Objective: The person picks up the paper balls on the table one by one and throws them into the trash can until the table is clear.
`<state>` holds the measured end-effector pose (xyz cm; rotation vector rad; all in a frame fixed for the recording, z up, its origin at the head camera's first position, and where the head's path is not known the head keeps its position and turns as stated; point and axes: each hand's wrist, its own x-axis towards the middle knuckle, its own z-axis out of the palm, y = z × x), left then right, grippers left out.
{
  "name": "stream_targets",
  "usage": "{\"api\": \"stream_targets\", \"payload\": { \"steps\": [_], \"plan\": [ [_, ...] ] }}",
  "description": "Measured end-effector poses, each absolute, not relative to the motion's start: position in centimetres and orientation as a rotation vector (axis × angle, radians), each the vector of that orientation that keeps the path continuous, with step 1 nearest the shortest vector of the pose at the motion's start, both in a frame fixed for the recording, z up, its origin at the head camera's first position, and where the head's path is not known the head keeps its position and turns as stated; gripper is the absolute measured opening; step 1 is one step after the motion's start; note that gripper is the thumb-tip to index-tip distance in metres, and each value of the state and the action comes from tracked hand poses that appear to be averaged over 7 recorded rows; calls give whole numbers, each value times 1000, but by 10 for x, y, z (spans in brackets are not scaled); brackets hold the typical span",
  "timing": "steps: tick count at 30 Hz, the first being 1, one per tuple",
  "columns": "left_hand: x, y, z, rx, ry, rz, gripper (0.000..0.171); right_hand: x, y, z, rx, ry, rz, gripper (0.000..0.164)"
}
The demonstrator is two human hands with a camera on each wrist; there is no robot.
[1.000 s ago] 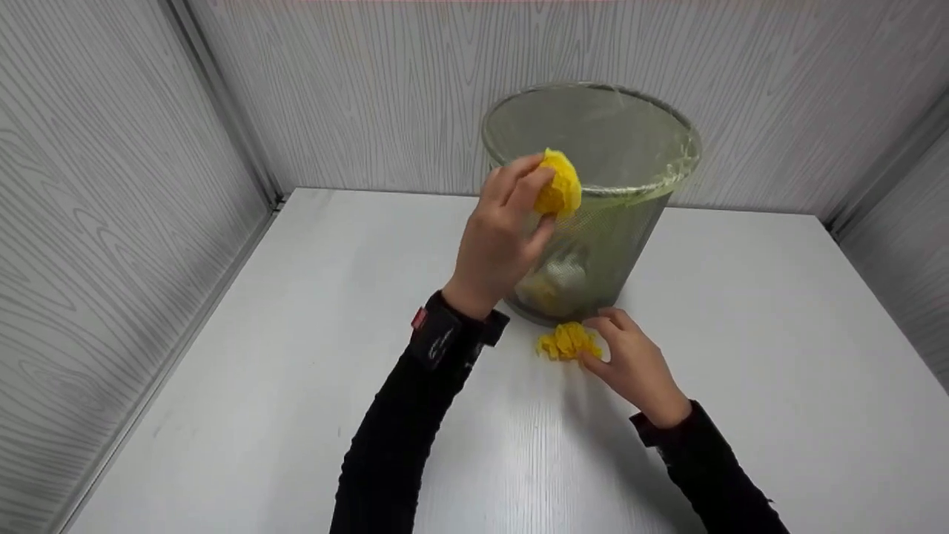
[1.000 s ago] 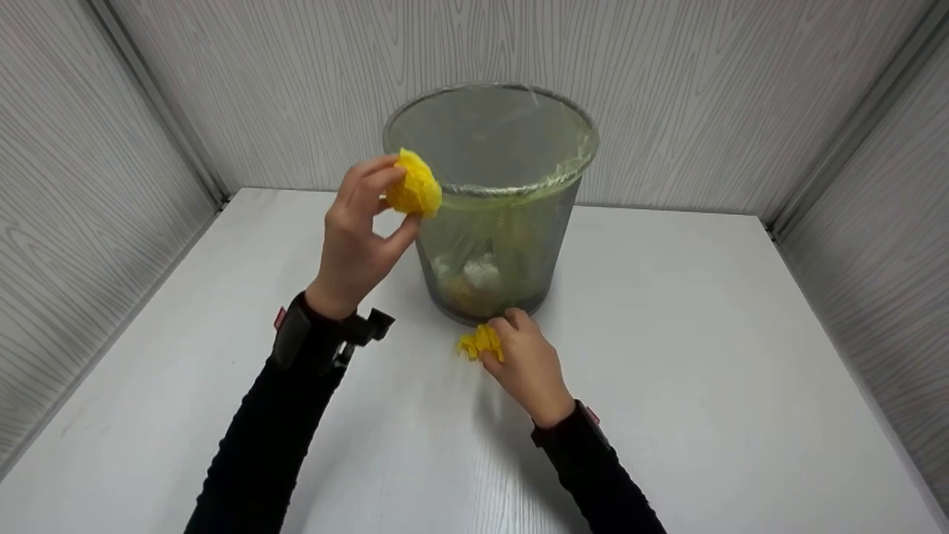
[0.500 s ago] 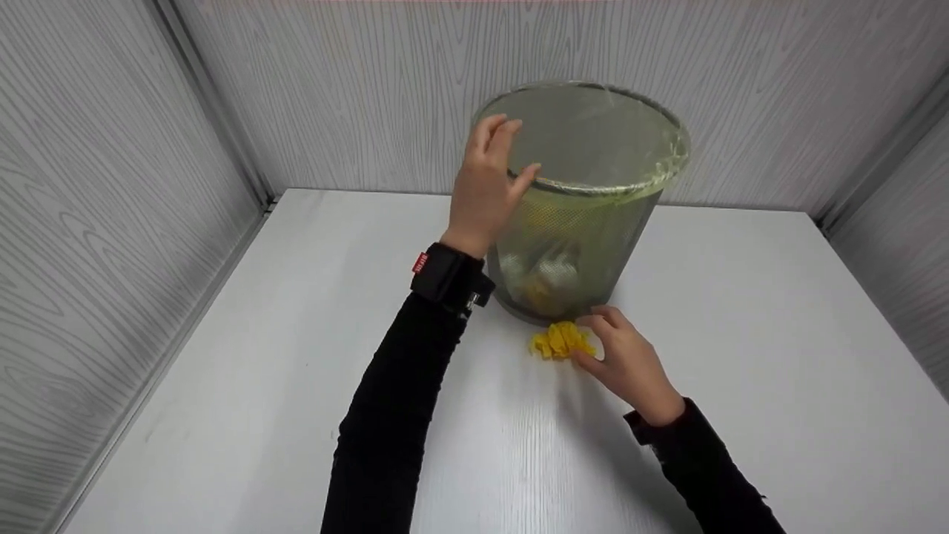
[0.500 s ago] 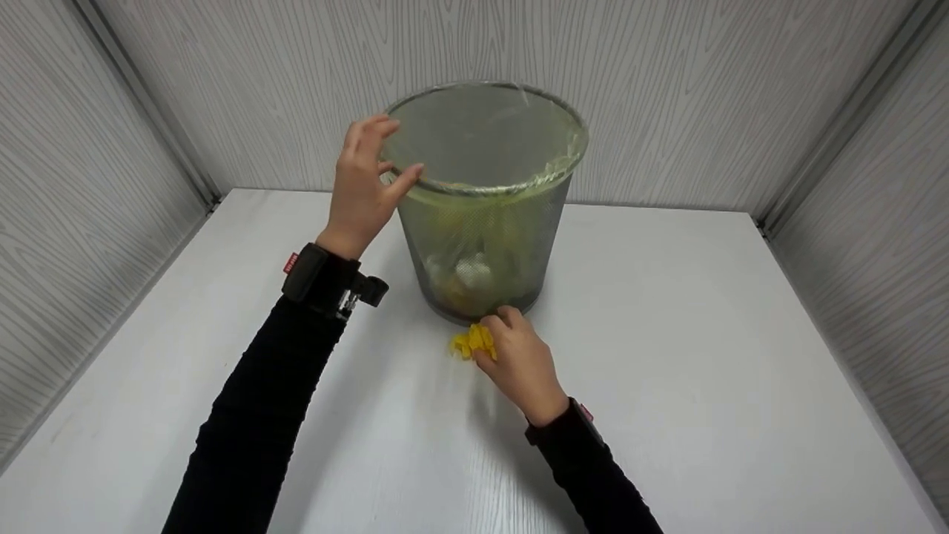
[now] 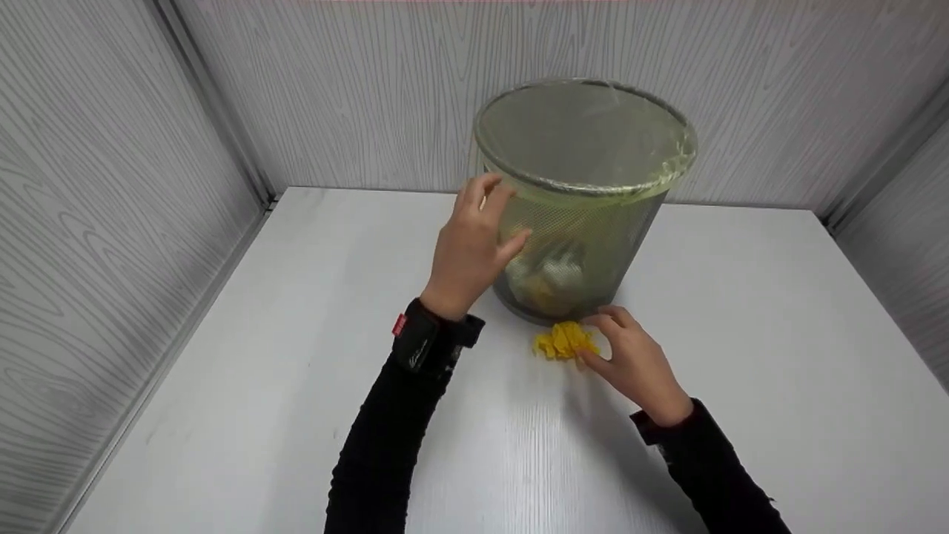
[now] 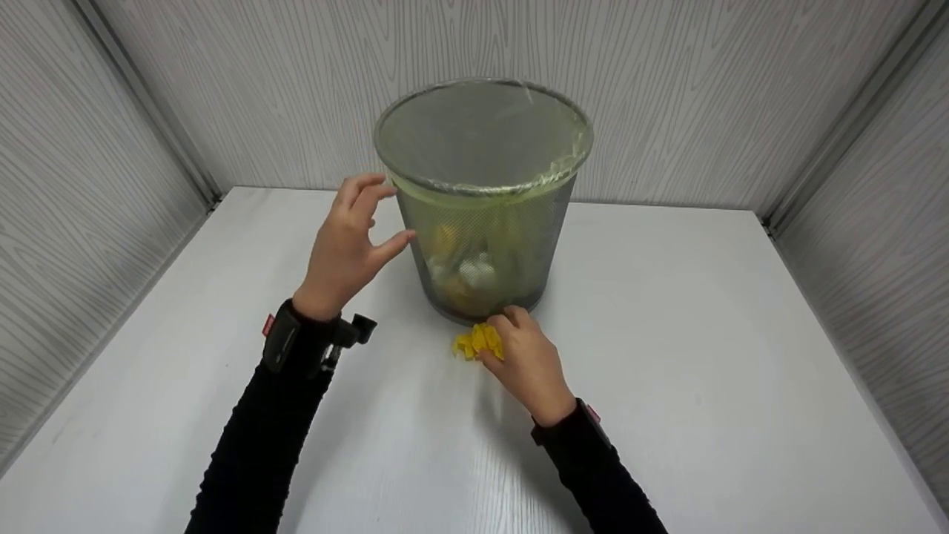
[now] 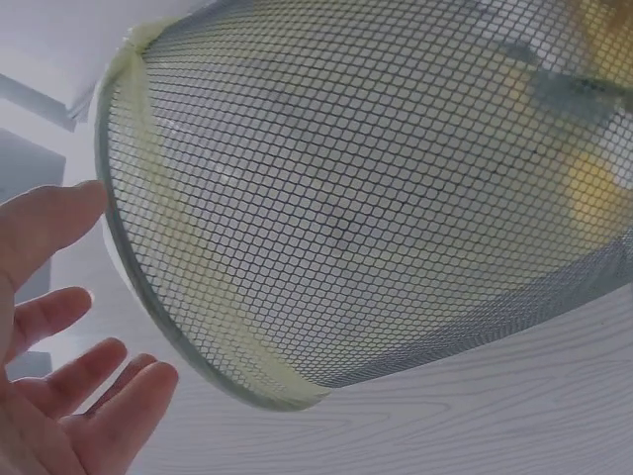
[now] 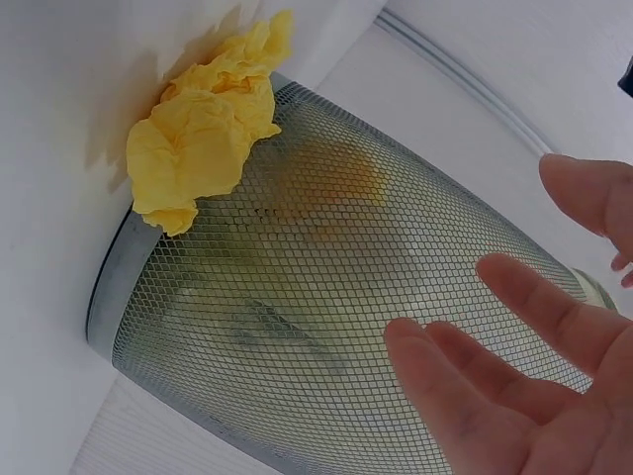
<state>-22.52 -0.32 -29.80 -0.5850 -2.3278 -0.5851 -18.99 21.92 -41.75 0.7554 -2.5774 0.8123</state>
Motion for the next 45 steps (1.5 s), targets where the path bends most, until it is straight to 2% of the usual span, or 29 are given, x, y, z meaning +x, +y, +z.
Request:
{"api": "stream_targets", "payload": {
  "steps": [7,15,30,45],
  "plan": [
    [-200,-10,-335,-580,-2482,-563,40,-196,221,-419,771,-2590,795,36],
    [-193,-9,-361,-708,-2555,-418,38,-205,227,-420,736,-2612,824,33],
    [-186,-13,-357,-756,-2667,-350,36,-234,201,-437,744,-2899,770,45],
    [-191,-22,-367,-740,-2661,-417,34,-252,201,-456,864,-2996,706,26]
  ]
}}
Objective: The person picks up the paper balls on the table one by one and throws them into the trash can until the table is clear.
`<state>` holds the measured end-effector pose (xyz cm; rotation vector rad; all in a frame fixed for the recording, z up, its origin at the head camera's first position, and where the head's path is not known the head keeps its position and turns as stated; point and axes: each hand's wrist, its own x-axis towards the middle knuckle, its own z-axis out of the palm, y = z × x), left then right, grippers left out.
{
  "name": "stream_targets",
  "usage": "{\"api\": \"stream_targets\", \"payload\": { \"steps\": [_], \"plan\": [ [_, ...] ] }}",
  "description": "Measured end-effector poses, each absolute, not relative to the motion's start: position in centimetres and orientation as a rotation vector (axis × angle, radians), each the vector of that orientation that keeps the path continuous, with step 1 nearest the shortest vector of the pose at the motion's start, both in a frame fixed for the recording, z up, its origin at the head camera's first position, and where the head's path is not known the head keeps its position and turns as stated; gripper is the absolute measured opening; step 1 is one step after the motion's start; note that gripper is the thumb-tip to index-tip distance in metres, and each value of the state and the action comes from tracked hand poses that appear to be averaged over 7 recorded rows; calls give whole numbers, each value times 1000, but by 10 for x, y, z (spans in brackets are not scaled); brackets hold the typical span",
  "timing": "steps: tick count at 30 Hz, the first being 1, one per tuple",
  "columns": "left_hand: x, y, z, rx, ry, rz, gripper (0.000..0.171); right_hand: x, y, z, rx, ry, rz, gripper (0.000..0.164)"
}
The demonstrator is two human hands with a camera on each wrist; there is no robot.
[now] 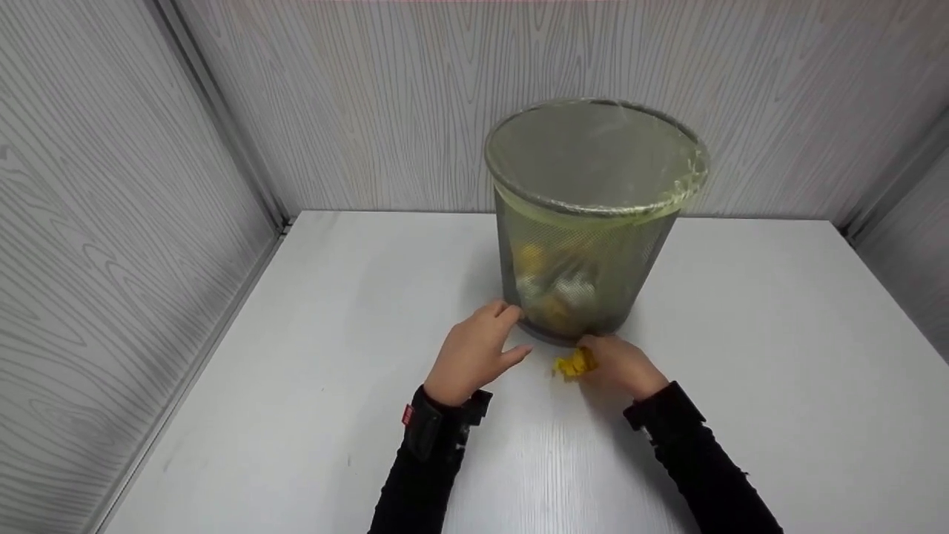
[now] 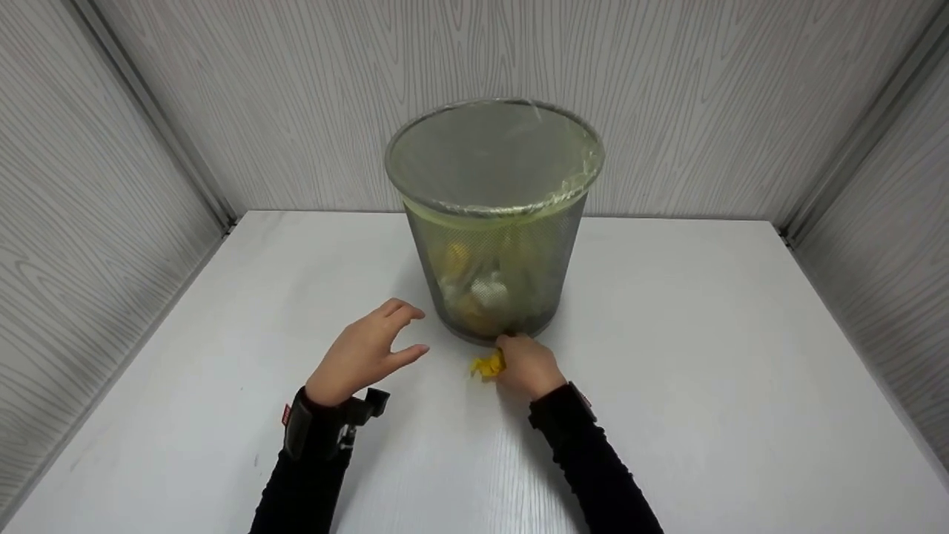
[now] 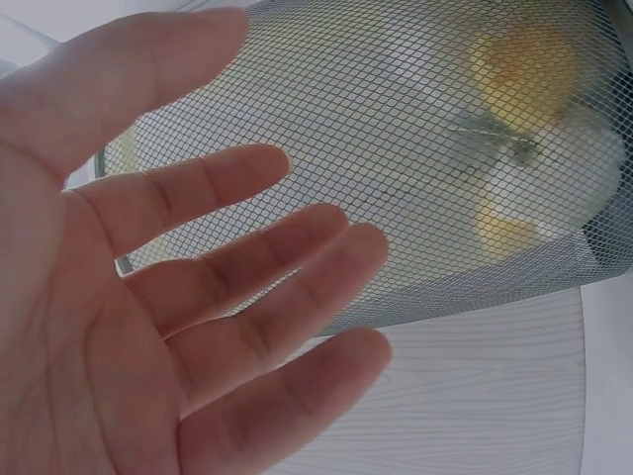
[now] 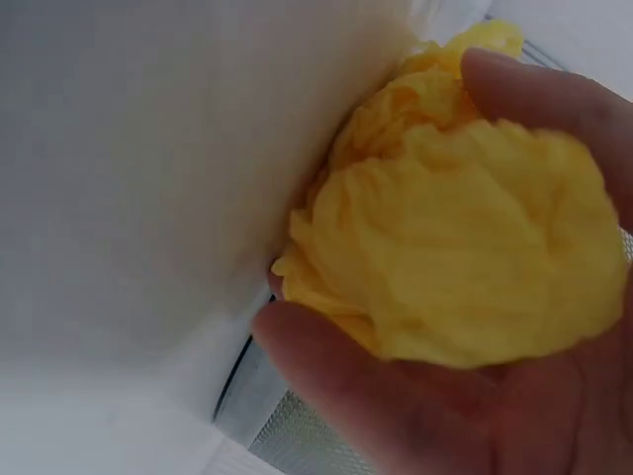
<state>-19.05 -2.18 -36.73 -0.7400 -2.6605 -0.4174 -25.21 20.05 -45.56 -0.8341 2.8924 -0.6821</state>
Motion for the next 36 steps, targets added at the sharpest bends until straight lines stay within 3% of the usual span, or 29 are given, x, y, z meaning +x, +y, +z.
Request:
{"api": "stream_targets", "payload": {
  "steps": [12,29,36],
  "plan": [
    [-190,-26,-368,-714,-2690,-427,35,-251,195,-453,-748,2798,-697,29],
    [-186,-28,-371,-724,-2666,-403,33,-242,202,-442,-854,2848,-781,26],
    [-186,-26,-365,-732,-2628,-390,34,-224,214,-404,-920,2936,-930,26]
  ]
}}
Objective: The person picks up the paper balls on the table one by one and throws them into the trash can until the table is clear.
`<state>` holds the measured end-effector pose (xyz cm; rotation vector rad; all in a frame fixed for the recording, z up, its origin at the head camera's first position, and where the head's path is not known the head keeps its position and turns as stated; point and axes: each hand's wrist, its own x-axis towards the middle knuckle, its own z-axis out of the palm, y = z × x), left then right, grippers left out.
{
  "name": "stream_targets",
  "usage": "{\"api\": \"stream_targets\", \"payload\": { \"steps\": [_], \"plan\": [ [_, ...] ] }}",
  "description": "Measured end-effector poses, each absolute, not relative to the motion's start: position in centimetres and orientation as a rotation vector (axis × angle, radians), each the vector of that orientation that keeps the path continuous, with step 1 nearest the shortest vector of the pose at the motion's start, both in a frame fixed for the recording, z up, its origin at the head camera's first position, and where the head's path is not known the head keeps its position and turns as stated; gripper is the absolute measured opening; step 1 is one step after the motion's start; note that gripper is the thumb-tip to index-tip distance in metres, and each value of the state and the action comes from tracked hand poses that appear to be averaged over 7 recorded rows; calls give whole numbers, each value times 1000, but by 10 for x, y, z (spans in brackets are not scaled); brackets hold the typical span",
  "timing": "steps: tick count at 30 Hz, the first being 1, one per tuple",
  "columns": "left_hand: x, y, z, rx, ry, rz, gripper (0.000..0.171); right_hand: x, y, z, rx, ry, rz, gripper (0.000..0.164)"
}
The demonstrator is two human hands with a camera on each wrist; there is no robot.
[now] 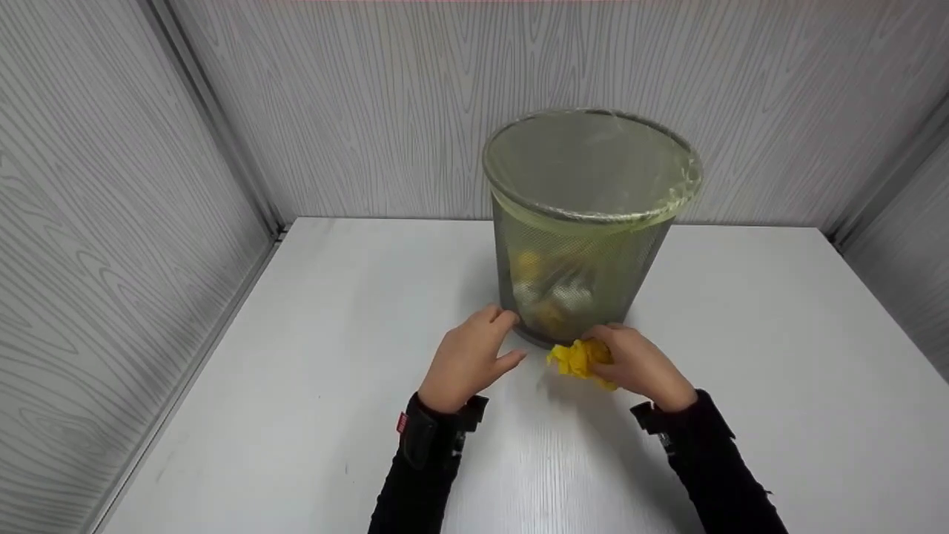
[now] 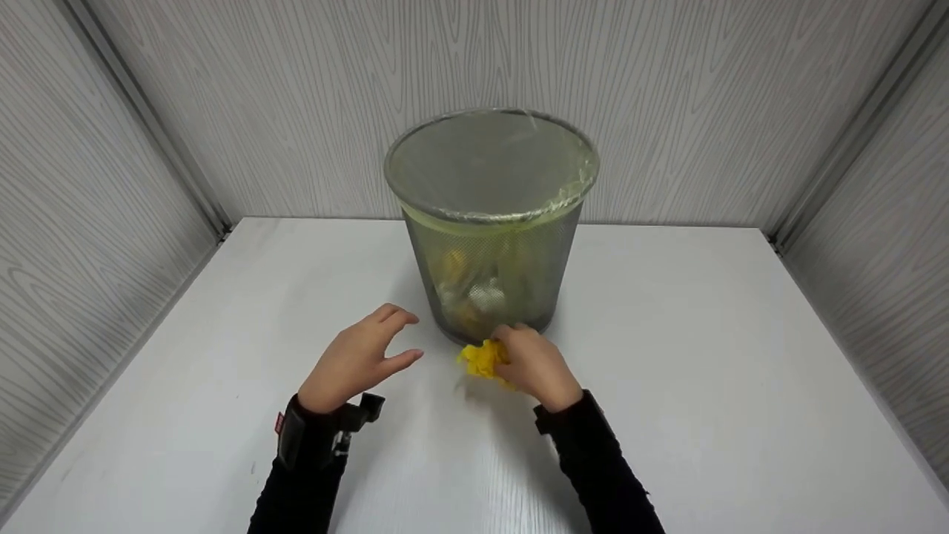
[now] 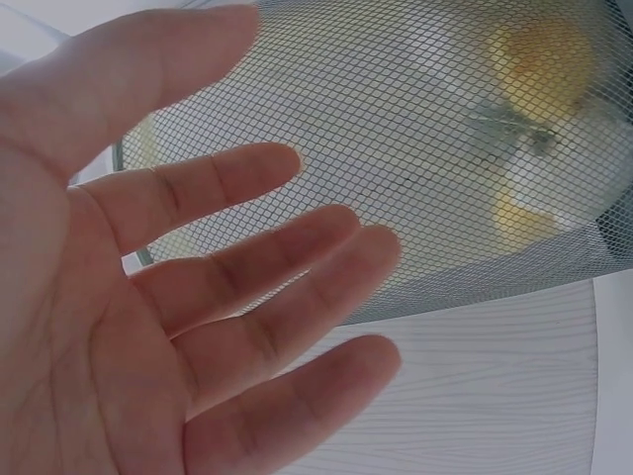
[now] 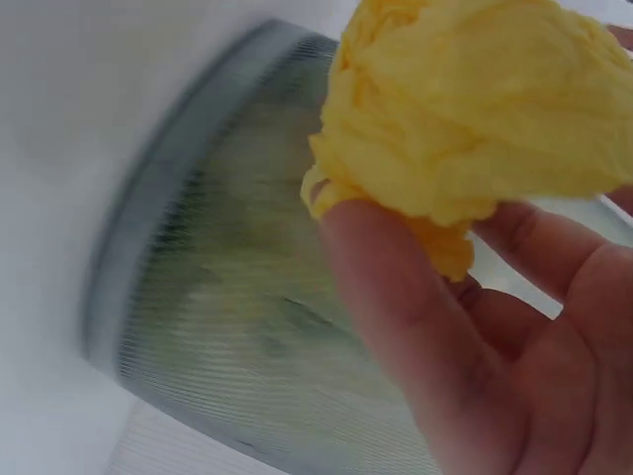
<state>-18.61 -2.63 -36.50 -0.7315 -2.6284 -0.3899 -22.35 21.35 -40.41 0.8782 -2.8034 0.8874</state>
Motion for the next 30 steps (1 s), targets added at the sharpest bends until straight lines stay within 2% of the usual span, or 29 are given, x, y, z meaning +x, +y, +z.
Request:
{"api": "stream_targets", "payload": {
  "steps": [7,12,16,22,30],
  "plan": [
    [-186,-25,-363,-736,-2633,-376,32,-178,225,-343,730,-2426,1055,35],
    [-186,-24,-365,-730,-2636,-385,33,-169,227,-298,620,-2076,1013,36],
    [-187,-23,-366,-727,-2637,-377,32,-183,227,-264,524,-1911,1021,32],
    [-187,-23,-365,-718,-2671,-360,31,-230,227,-227,362,-1929,1053,29],
    [-189,-18,-365,-732,-2674,-332,31,-279,229,-219,283,-2221,1022,41]
  ]
}}
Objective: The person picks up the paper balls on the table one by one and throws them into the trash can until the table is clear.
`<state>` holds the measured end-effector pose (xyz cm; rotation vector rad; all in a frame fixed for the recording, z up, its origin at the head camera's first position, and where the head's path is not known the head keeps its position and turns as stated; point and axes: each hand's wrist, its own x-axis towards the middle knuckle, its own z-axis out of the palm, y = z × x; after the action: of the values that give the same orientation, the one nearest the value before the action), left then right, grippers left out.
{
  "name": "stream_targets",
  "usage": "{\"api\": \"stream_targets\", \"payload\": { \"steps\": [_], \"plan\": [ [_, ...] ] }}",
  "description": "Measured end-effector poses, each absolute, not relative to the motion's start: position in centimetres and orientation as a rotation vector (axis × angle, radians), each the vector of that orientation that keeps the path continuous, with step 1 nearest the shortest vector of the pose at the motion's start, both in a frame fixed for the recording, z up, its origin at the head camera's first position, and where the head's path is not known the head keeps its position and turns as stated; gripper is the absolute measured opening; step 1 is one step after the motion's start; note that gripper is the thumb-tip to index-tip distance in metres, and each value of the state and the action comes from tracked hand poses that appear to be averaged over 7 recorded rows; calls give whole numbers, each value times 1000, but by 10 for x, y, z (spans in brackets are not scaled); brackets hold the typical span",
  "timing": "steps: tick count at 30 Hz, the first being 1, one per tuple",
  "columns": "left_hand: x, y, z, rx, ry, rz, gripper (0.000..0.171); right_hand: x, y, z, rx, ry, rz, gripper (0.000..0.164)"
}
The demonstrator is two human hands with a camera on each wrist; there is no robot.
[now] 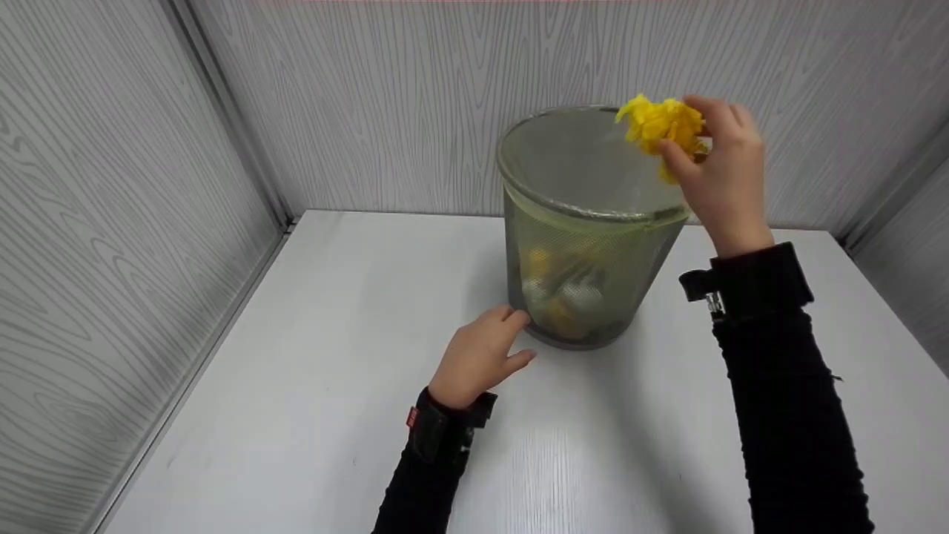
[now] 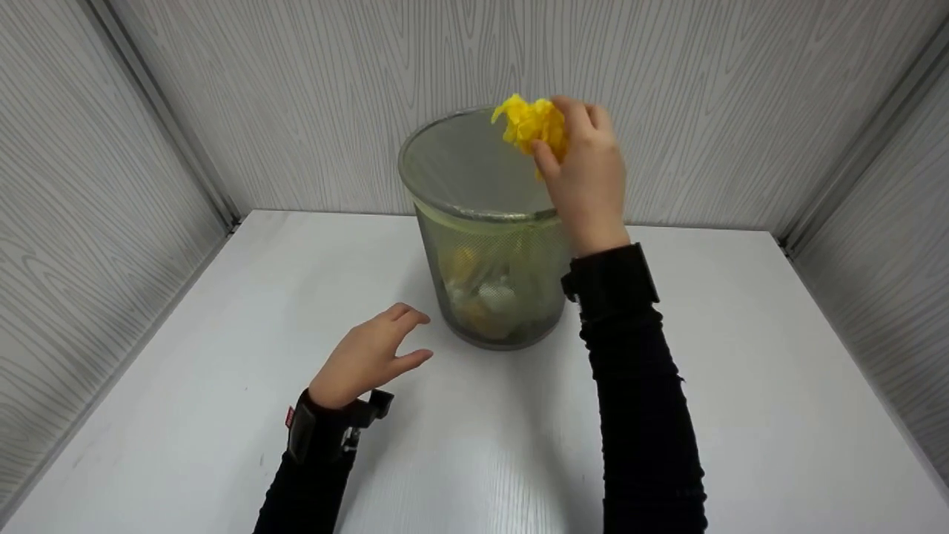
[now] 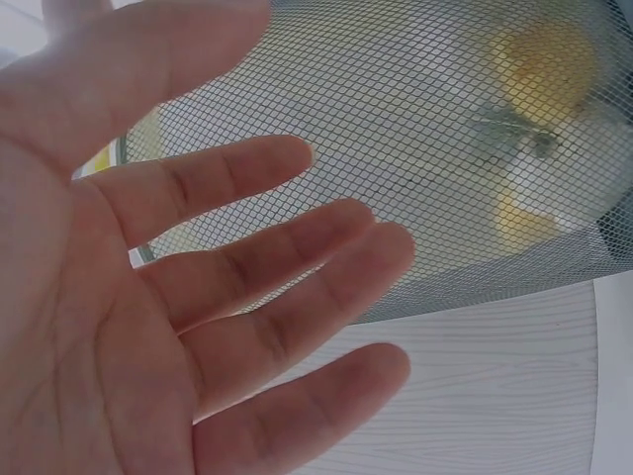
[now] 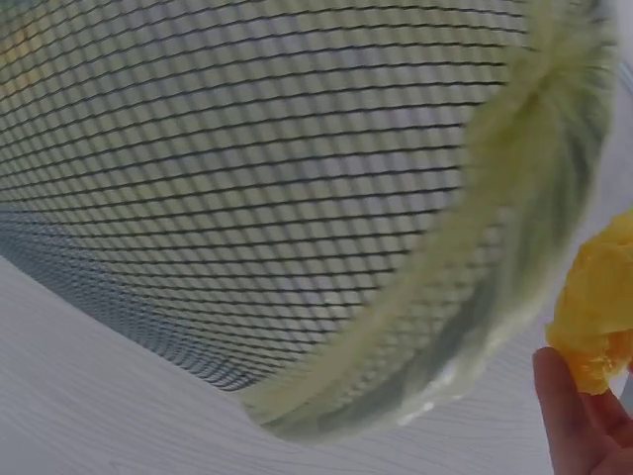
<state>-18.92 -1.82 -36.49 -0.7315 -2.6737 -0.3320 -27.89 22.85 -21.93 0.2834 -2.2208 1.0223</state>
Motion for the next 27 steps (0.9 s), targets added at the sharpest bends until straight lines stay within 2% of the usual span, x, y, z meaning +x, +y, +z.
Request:
{"api": "stream_targets", "payload": {
  "steps": [7,15,20,27],
  "plan": [
    [-189,-12,-364,-730,-2683,-329,31,-280,238,-231,371,-2297,885,39],
    [-184,-11,-357,-720,-2673,-334,30,-236,236,-253,531,-1940,986,26],
    [-180,-11,-352,-725,-2648,-342,30,-213,221,-301,719,-1854,934,23],
    [-181,-7,-352,-761,-2601,-274,31,-207,206,-381,783,-2069,734,23]
  ]
}}
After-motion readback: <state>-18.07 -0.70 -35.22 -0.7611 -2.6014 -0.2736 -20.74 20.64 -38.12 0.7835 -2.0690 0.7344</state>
